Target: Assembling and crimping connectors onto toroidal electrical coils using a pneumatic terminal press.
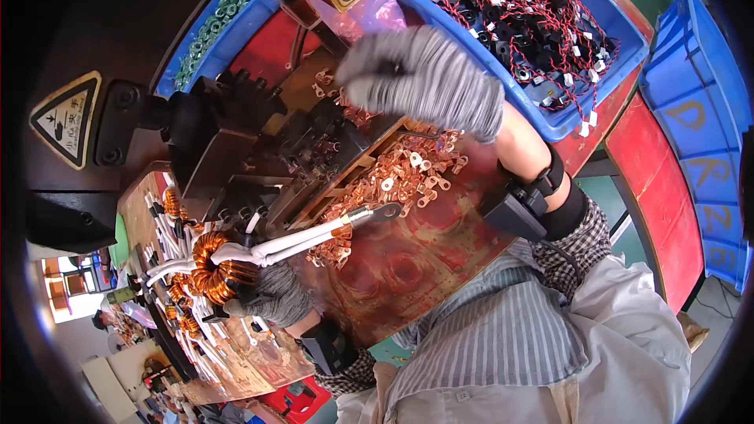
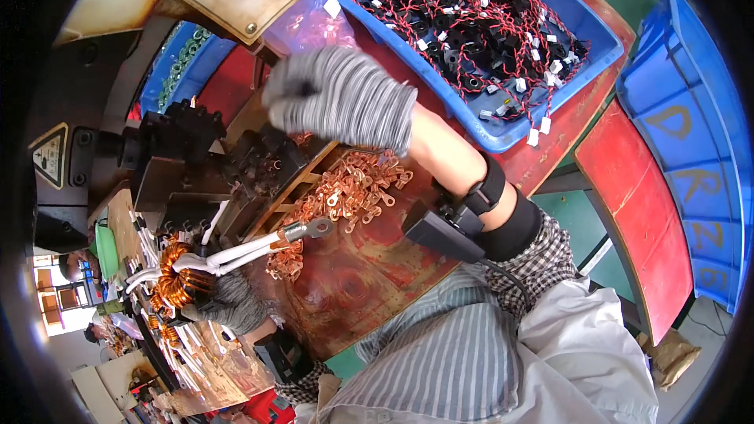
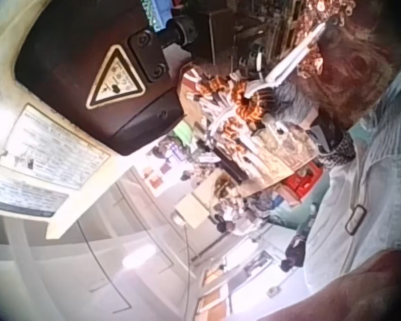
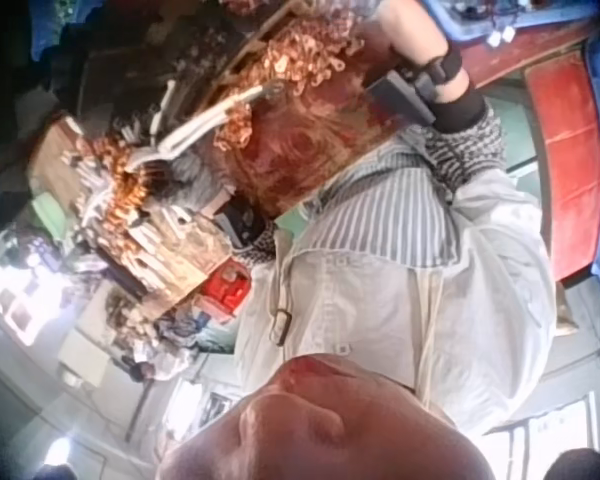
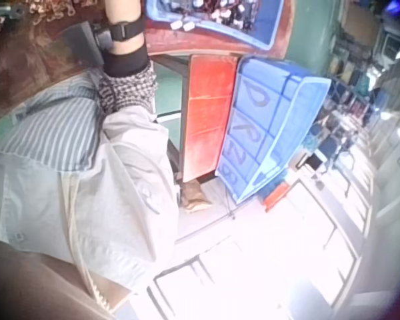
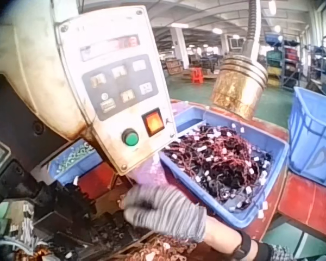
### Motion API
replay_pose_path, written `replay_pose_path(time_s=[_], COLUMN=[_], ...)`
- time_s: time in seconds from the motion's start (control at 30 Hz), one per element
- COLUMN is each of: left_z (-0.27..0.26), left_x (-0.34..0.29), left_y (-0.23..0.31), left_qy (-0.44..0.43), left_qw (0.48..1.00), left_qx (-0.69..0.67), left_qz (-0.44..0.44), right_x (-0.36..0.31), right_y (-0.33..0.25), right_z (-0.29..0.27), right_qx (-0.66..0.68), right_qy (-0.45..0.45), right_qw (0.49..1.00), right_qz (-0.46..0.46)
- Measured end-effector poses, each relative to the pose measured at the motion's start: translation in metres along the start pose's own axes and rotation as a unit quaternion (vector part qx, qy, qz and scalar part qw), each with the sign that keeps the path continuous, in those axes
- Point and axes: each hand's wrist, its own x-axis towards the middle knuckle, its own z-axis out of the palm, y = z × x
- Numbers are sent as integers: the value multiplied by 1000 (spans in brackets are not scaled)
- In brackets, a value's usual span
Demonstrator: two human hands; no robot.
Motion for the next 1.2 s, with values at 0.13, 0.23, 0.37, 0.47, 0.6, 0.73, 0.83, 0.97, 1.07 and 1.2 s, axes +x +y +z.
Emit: replay_pose_path(time_s=[0.13,0.23,0.37,0.47,0.6,0.73,0.83,0.97,1.07,1.2], left_z=[8,2,14,8,7,14,11,7,7,3], left_x=[-1,-2,-3,-5,-9,-11,-10,-11,-12,-16], left_y=[3,-2,-4,-4,-3,0,-6,1,0,0], left_qy=[107,24,8,26,-34,-45,-55,-49,-47,-45], left_qw=[961,997,999,999,995,990,994,993,995,995], left_qx=[241,69,14,14,77,117,64,80,52,74], left_qz=[84,-10,-33,-26,-61,-64,-64,-70,-69,-41], right_x=[-4,-8,-8,-11,-11,-23,-41,-52,-53,-50], right_y=[-5,0,-10,-17,-17,-43,-44,-32,-27,-32], right_z=[34,44,51,45,38,22,11,12,21,28], right_qx=[-292,-419,-513,-541,-455,-196,234,225,177,122], right_qy=[-67,-79,-99,-92,-80,-81,-121,-116,-91,-133], right_qw=[950,899,845,826,881,977,934,950,968,959], right_qz=[-87,-100,-119,-128,-104,16,243,181,154,219])
